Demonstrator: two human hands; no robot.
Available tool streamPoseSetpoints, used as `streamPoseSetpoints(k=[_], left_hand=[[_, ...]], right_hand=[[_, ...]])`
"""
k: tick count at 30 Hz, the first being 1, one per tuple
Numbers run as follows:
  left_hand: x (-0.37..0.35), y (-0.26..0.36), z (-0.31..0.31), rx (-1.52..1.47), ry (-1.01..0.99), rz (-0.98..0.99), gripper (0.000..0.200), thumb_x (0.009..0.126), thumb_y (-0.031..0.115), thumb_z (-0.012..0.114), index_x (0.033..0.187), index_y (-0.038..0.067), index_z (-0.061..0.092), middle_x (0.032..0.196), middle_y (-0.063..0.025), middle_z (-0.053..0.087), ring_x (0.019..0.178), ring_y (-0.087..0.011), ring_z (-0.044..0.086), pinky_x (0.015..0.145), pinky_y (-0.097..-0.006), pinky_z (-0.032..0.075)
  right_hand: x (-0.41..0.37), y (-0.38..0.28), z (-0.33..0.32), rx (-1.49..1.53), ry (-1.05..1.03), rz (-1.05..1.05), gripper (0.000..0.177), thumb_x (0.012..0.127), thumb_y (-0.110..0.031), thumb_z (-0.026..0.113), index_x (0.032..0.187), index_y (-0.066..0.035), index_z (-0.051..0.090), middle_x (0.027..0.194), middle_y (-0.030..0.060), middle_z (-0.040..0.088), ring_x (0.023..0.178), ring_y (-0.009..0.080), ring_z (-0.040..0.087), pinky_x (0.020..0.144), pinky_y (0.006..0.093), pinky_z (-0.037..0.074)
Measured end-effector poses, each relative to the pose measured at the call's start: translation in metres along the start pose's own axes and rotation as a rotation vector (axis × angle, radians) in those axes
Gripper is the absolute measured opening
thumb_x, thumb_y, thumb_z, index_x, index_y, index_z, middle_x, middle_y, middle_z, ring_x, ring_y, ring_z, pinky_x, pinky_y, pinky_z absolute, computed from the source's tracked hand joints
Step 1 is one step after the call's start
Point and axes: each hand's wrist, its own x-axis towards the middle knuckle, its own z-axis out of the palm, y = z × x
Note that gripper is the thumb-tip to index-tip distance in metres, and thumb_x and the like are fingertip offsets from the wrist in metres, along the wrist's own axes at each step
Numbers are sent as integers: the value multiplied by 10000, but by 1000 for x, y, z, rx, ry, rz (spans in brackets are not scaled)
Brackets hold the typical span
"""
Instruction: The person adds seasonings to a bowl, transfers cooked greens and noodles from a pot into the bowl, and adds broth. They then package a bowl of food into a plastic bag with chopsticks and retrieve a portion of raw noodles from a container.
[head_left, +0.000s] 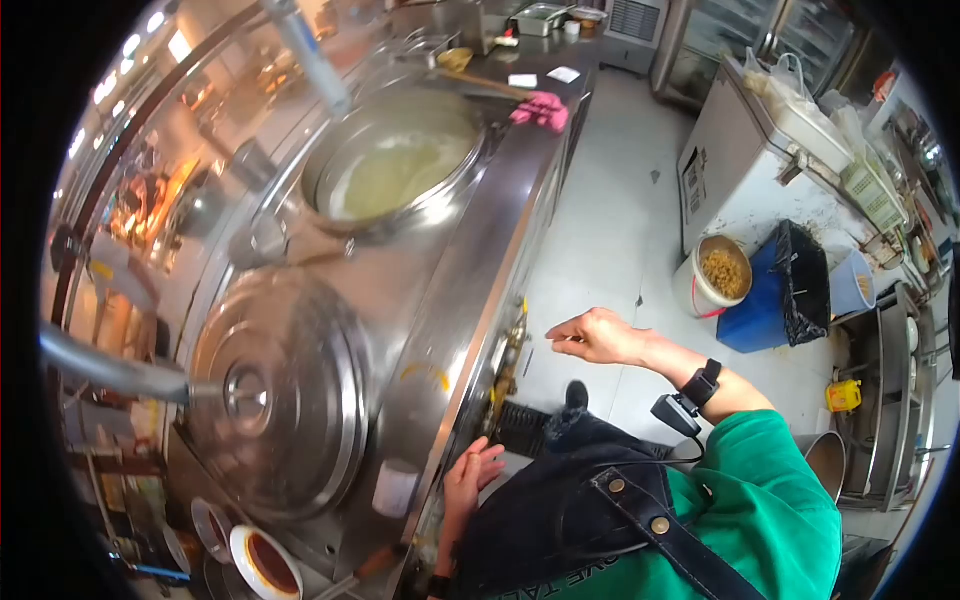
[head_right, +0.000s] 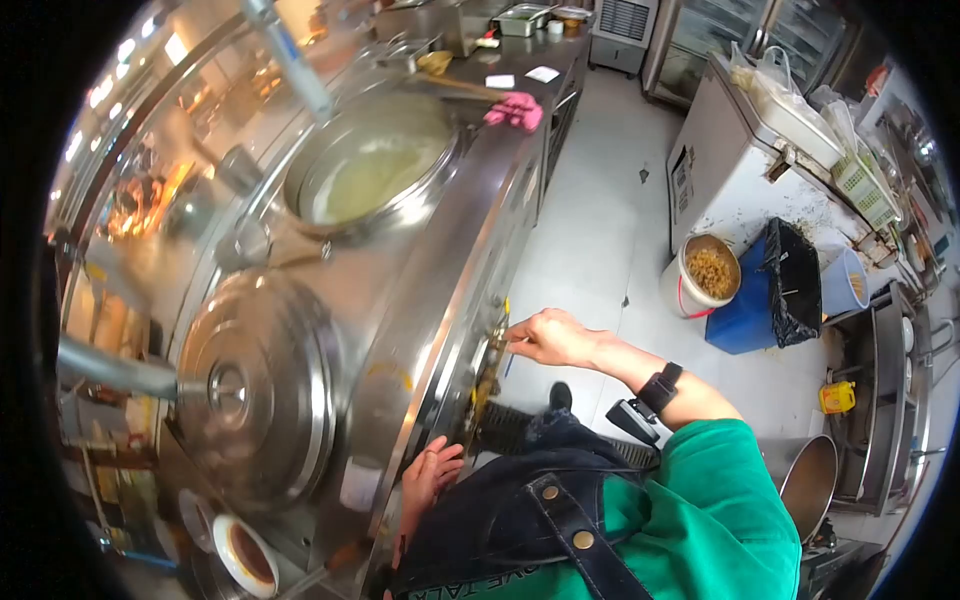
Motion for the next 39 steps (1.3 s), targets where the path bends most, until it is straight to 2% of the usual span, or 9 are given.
streamPoseSetpoints(k=[7,9,12,22,27,29,35,37,39], left_hand=[[132,106,133,16,-4,123,355,911,227,395,1165,-17,439,1015,-148,583,823,-159,588,722,-239,469],[152,127,157,21,-37,154,346,907,226,402,1162,-4,438,998,-154,583,801,-157,596,714,-244,484],[184,135,173,34,-37,63,351,904,223,411,1171,-3,445,1009,-150,587,825,-166,593,720,-243,471],[307,167,228,-127,18,26,340,903,213,410,1178,17,445,999,-132,592,830,-165,590,739,-262,469],[333,189,238,-114,53,56,329,910,205,389,1179,24,443,998,-130,591,834,-163,589,744,-264,464],[338,202,244,-114,97,83,331,910,215,387,1172,22,449,992,-128,593,832,-163,588,752,-272,463],[362,208,276,-187,193,209,379,904,273,410,1184,19,438,993,-136,591,826,-178,592,761,-286,467],[363,232,302,-136,207,353,443,904,274,410,1285,63,333,1069,-132,560,888,-178,578,795,-300,461],[372,240,315,-116,177,468,564,890,336,418,1361,153,166,1300,-128,358,1072,-220,473,882,-360,400]], right_hand=[[56,155,-120,448,180,193,250,797,-235,537,966,-69,615,719,95,628,689,229,618,683,287,481],[87,173,-156,109,344,204,249,779,-221,550,978,-84,611,759,111,627,726,254,616,687,318,483],[147,215,-191,-10,544,127,264,763,-211,557,998,-100,604,790,129,622,768,288,605,698,357,478],[351,304,-256,-251,549,149,603,694,-293,633,1237,-159,408,1049,137,563,965,273,541,810,364,443],[367,329,-277,-131,288,273,509,667,-255,610,1158,-156,513,958,160,600,926,286,566,802,361,451],[366,334,-294,63,358,239,390,652,-261,610,1019,-130,612,845,156,626,825,265,606,737,335,474],[348,303,-360,152,516,31,305,658,-193,613,944,-89,637,789,156,624,715,197,620,654,288,476],[336,288,-380,171,535,-160,296,681,-114,599,972,-70,625,785,109,634,687,161,604,641,277,475],[324,261,-387,299,321,-146,337,697,-65,578,1034,-57,590,877,78,626,711,135,593,633,268,481]])
